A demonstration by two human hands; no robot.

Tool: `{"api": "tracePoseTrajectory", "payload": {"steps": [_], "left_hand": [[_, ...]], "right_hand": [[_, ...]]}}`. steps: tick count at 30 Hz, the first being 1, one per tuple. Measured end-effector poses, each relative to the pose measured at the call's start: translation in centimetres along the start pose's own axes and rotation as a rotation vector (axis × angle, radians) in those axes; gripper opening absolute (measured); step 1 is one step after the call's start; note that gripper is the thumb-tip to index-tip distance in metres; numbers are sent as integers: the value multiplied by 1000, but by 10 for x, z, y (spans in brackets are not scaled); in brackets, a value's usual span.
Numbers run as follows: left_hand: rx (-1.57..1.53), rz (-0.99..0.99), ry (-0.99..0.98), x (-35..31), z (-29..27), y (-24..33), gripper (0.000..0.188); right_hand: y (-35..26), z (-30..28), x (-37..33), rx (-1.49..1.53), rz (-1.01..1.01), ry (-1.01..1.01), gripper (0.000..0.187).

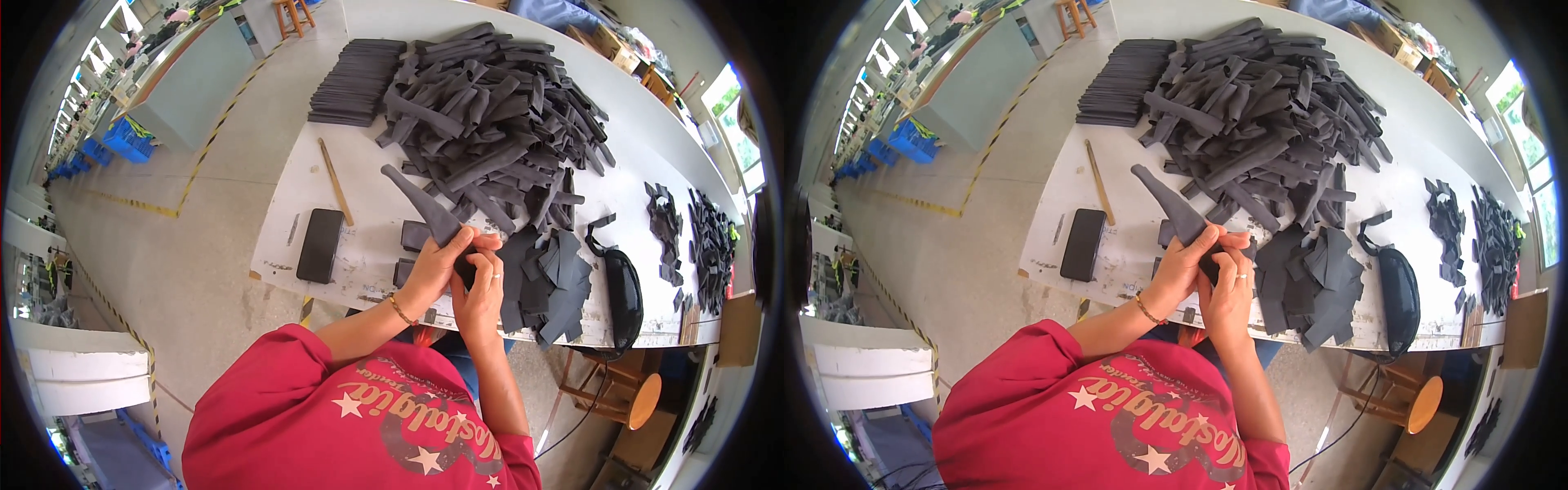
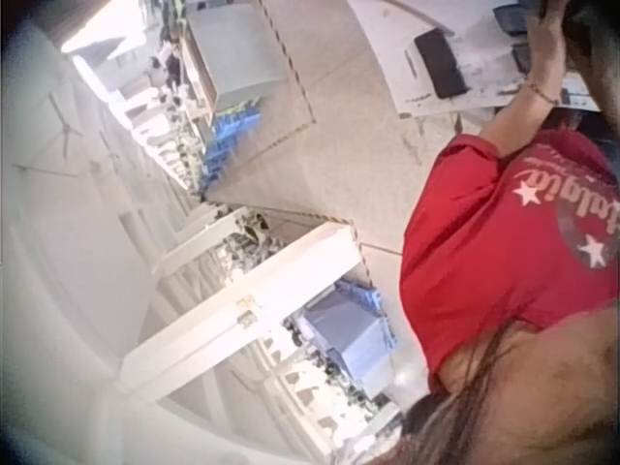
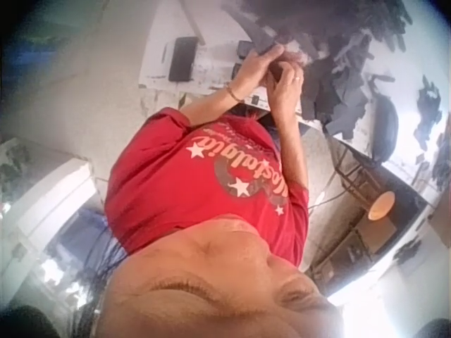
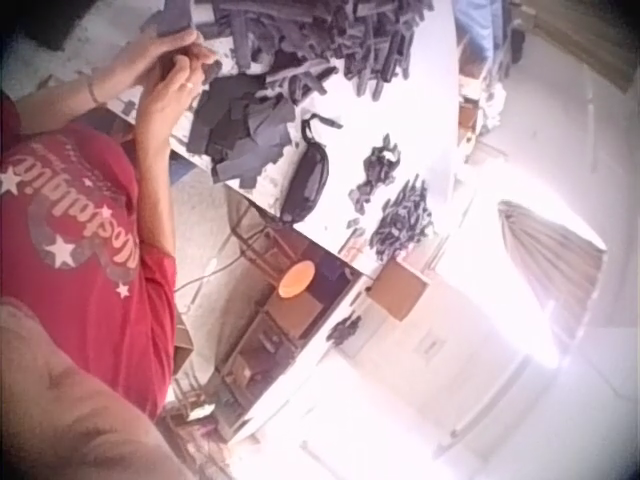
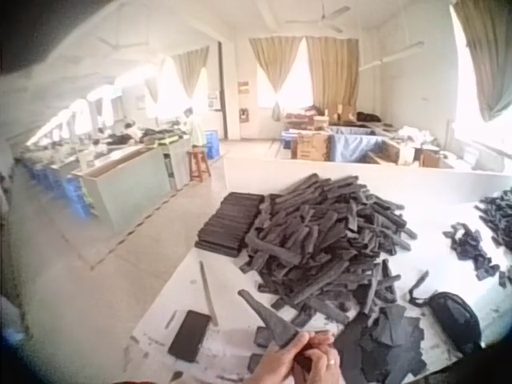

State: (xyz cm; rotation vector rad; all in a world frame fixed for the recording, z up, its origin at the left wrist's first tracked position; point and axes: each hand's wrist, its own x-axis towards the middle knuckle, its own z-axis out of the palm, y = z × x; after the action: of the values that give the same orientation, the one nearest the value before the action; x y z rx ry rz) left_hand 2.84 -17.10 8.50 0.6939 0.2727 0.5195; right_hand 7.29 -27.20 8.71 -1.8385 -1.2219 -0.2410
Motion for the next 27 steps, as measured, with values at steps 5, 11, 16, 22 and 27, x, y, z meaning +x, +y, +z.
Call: {"api": "tracePoseTrajectory", "payload": {"steps": [5,11,16,22,27], "left_hand": [[-7,141,-22,2,-1,13,22],[-75,55,-45,-6,1,6,24],[-72,43,-7,-4,-5,2,25],[-240,-49,16,-13,-9,-13,25],[-198,-65,16,-15,-15,-6,21]], "right_hand": [[5,-11,-18,-60,50,-34,30],[-8,-9,10,30,-63,-8,29],[-3,-22,-6,25,-7,-122,26],[7,-7,-3,99,-31,-102,18],[1,-9,-7,170,114,-167,17]]}}
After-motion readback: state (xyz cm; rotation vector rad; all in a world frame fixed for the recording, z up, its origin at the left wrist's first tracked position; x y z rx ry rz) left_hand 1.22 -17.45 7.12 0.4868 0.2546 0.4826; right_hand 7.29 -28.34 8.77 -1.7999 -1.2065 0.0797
